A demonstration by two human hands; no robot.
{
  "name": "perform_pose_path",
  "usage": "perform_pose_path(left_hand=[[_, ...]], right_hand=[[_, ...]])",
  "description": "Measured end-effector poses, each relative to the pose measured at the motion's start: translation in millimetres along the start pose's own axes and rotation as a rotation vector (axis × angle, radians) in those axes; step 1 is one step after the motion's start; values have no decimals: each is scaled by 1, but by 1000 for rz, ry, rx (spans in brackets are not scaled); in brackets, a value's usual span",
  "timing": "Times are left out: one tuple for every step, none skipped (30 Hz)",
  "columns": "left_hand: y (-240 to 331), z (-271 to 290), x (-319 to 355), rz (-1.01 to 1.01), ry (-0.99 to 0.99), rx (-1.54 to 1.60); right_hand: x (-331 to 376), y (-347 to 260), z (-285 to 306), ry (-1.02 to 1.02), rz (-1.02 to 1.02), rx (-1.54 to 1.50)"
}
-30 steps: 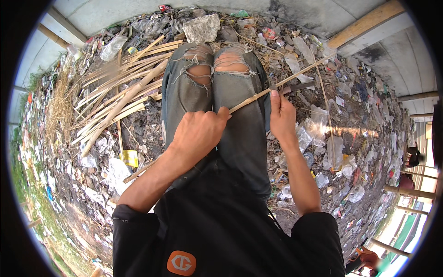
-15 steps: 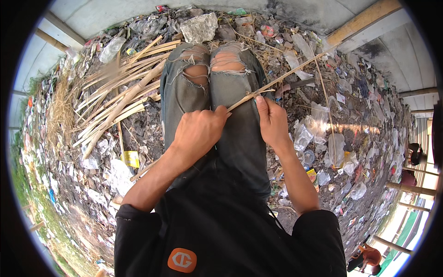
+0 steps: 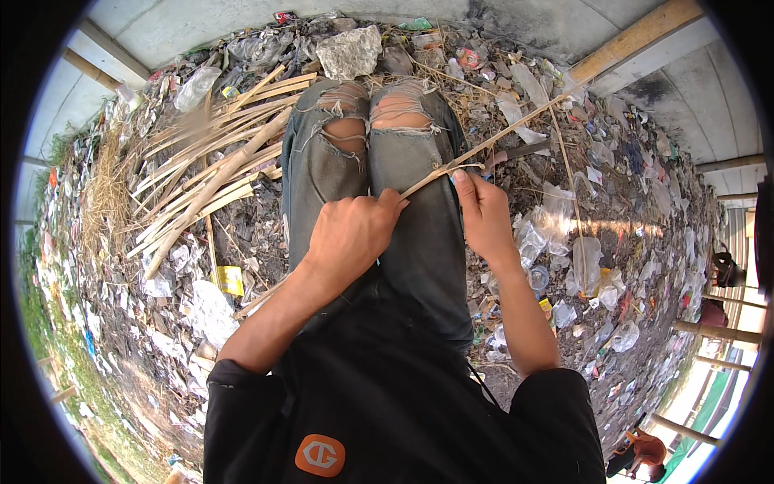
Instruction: The person sits on the ground and uses a small knife to shave and sharpen a thin wooden stick. They hold the stick against their leg and repeatedly scrape the blade along its length to remove bark and shape the wood.
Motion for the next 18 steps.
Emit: perform_pose_path(left_hand=[[1,-1,0,-1,2,6],[1,-1,0,-3,4,13],[1,-1,0,5,0,8],[2,0,0,12,-5,3],[2,0,0,18,-9,-1],[2,0,0,12,-2,-1],[1,-1,0,6,6,0],[1,-1,1,-1,14,1],[-1,0,2,-1,25,7],[-4,0,3,-2,37,14],[-4,2,4,-2,49,20],[-4,2,4,-1,47,18],[-3,2,4,1,46,16],[-2,2,4,2,44,14],[-1,1,5,-5,59,4],[-1,-1,6,-13,74,-5],[1,-2,7,-21,88,-14],[2,-3,8,-13,74,-40]], right_hand=[[2,-3,-3,4,3,33],[3,-5,-6,7,6,66],[4,-7,-7,10,9,97],[3,-5,-11,-38,3,43],[0,-3,-13,-85,-4,-11],[-3,-2,-12,-128,-7,-62],[-6,1,-13,-188,-35,-124],[-5,10,-17,-311,-122,-266],[-3,17,-18,-436,-207,-405],[2,20,-25,-561,-293,-545],[6,19,-24,-544,-312,-680],[2,19,-13,-429,-264,-644],[-1,17,-1,-314,-216,-606],[-4,14,12,-200,-168,-567],[-4,10,21,-129,-172,-517],[-7,1,23,-123,-106,-399],[-11,-9,22,-115,-40,-280],[-12,-20,20,-103,21,-162]])
Point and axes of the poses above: each hand's wrist, its own x-axis away from the middle knuckle, its own z-axis out of the back of the hand, y = z × x, the point moved 10 cm from there along -x, towards the middle knuckle, and after that the axes turned 6 degrees about -y, right-handed, at the moved point
